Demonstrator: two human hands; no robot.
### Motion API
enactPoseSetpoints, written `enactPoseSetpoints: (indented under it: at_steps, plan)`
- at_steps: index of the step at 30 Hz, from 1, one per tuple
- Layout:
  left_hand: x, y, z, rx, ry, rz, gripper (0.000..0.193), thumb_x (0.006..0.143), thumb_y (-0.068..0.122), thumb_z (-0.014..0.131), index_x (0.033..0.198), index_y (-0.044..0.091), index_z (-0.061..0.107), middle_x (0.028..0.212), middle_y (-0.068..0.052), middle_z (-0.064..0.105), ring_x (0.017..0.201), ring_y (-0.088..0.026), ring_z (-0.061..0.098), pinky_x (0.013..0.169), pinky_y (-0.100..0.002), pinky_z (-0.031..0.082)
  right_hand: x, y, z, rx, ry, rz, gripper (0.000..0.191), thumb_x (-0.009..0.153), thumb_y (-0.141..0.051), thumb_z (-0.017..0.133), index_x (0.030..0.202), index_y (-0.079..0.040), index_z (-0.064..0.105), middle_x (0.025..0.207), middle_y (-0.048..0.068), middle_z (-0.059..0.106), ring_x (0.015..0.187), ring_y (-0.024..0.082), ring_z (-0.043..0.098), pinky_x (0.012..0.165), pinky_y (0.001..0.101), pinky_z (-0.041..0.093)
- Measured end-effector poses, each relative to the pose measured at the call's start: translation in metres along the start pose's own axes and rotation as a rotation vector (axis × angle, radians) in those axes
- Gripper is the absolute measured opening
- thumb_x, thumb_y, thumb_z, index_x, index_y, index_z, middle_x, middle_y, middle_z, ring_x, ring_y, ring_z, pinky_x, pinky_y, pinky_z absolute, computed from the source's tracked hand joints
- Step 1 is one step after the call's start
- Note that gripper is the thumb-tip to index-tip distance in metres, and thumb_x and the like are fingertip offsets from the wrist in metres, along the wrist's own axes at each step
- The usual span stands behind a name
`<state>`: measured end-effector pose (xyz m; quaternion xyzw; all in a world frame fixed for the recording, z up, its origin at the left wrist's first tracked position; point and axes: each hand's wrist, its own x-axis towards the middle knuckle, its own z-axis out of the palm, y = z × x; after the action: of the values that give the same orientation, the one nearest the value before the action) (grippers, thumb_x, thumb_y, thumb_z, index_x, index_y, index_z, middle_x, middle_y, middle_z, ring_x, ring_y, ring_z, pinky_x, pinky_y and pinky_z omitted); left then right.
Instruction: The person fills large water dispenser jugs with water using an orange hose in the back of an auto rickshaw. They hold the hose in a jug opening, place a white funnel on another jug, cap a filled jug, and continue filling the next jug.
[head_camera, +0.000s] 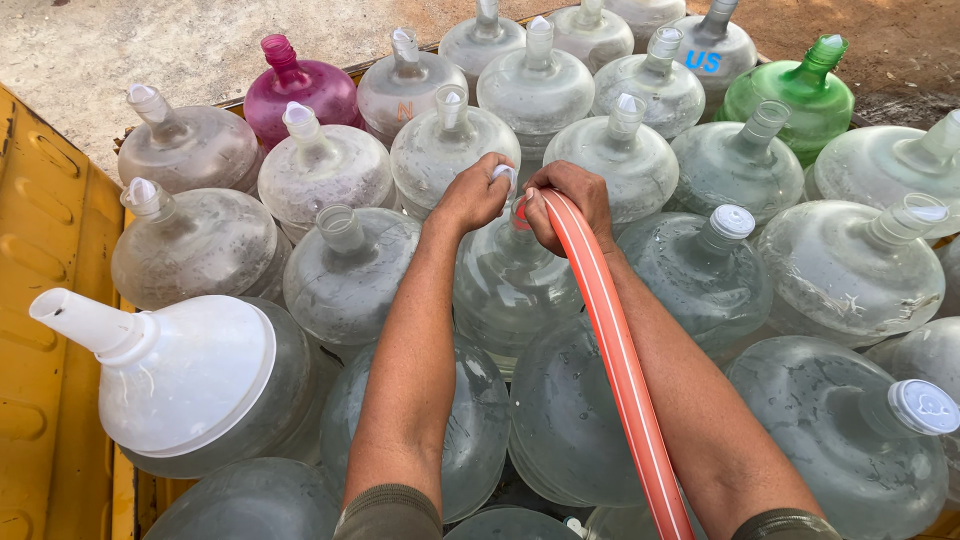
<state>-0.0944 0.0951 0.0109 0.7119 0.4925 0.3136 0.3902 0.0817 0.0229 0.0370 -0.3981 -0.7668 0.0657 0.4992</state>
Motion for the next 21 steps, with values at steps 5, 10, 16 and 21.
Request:
enactPoseSetpoints:
  at_steps: [5, 10, 16, 21]
  plan:
    - [0.002, 0.001, 0.002, 0.049, 0.048, 0.014, 0.034, 0.097, 0.016, 0.050, 0.128, 0.007, 0.059, 0.090, -0.014, 0.075, 0.072, -0.022, 0.074, 0.076, -0.040, 0.058, 0.000, 0.001, 0.000, -0.011, 0.002, -0.007, 0.009, 0.085, -0.012, 0.067, 0.089, -0.003, 0.069, 0.078, 0.009, 0.071, 0.070, 0.021, 0.071, 0.066, 0.0333, 0.057]
    - [0.005, -0.003, 0.004, 0.032, 0.028, 0.031, 0.033, 0.097, 0.011, 0.048, 0.128, 0.009, 0.059, 0.095, -0.014, 0.075, 0.074, -0.024, 0.077, 0.076, -0.041, 0.060, -0.001, 0.002, 0.001, -0.005, -0.006, 0.002, 0.010, 0.085, -0.012, 0.067, 0.089, -0.003, 0.070, 0.078, 0.009, 0.071, 0.070, 0.021, 0.072, 0.065, 0.0332, 0.057]
    - [0.008, -0.013, 0.007, 0.149, 0.068, 0.055, 0.034, 0.098, 0.017, 0.054, 0.132, 0.015, 0.059, 0.114, -0.017, 0.071, 0.104, -0.031, 0.068, 0.090, -0.044, 0.053, -0.001, 0.002, 0.001, -0.002, 0.000, -0.004, 0.009, 0.086, -0.012, 0.067, 0.089, -0.004, 0.070, 0.078, 0.008, 0.071, 0.071, 0.020, 0.072, 0.065, 0.0327, 0.057]
    - [0.009, -0.016, 0.006, 0.143, 0.023, 0.084, 0.037, 0.093, 0.030, 0.062, 0.127, 0.016, 0.062, 0.115, -0.015, 0.070, 0.106, -0.030, 0.068, 0.092, -0.044, 0.053, 0.000, 0.001, -0.001, -0.021, 0.002, -0.001, 0.010, 0.085, -0.012, 0.068, 0.088, -0.004, 0.069, 0.076, 0.008, 0.070, 0.067, 0.020, 0.071, 0.063, 0.0324, 0.057]
